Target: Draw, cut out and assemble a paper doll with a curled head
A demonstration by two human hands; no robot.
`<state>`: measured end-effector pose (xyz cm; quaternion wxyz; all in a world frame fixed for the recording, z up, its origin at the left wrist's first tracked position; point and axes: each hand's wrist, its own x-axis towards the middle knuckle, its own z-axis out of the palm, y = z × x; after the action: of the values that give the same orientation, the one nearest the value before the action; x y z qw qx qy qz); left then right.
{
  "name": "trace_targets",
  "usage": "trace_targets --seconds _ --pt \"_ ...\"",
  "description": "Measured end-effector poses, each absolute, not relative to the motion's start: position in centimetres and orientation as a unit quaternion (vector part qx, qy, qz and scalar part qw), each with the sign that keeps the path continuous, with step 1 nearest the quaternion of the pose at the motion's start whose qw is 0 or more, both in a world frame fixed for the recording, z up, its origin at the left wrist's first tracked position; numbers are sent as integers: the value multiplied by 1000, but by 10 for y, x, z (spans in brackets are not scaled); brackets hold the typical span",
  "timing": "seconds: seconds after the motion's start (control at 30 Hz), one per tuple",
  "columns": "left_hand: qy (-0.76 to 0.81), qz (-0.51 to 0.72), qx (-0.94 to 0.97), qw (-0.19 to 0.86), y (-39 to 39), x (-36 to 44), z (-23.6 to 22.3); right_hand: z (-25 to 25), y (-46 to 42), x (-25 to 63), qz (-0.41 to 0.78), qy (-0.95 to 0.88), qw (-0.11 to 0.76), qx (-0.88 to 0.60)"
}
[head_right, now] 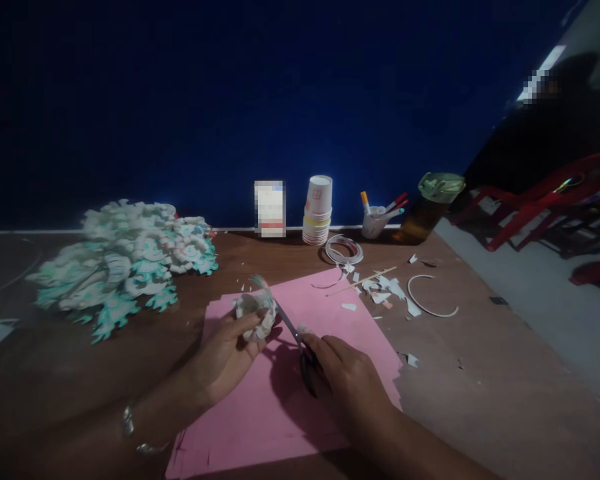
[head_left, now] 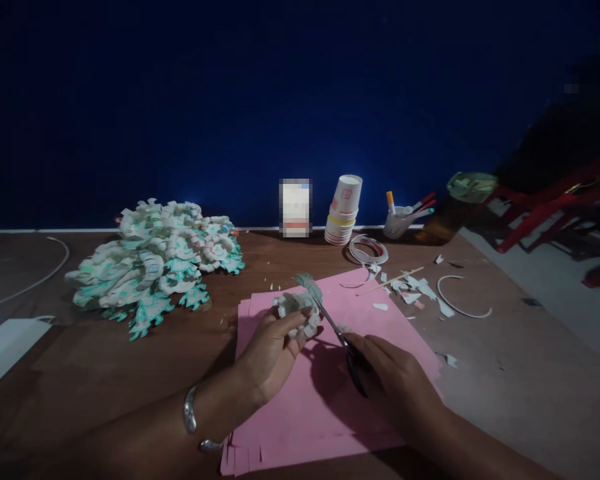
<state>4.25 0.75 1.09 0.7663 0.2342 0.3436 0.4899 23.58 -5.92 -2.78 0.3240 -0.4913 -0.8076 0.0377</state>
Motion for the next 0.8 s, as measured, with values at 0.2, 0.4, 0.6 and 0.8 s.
trace_targets --seconds 0.2,0.4,0.6,0.8 --pt "340 512 206 762 7 44 13 -29 -61 237 48 -804 314 -502" --pt "341 532 161 758 9 44 14 -30 -66 232 107 -792 328 -503" --pt "338 519 168 767 5 46 11 -32 -68 225 155 -774 354 -501" --pt "313 514 200 773 0 49 11 -28 -67 224 203 -754 362 -509"
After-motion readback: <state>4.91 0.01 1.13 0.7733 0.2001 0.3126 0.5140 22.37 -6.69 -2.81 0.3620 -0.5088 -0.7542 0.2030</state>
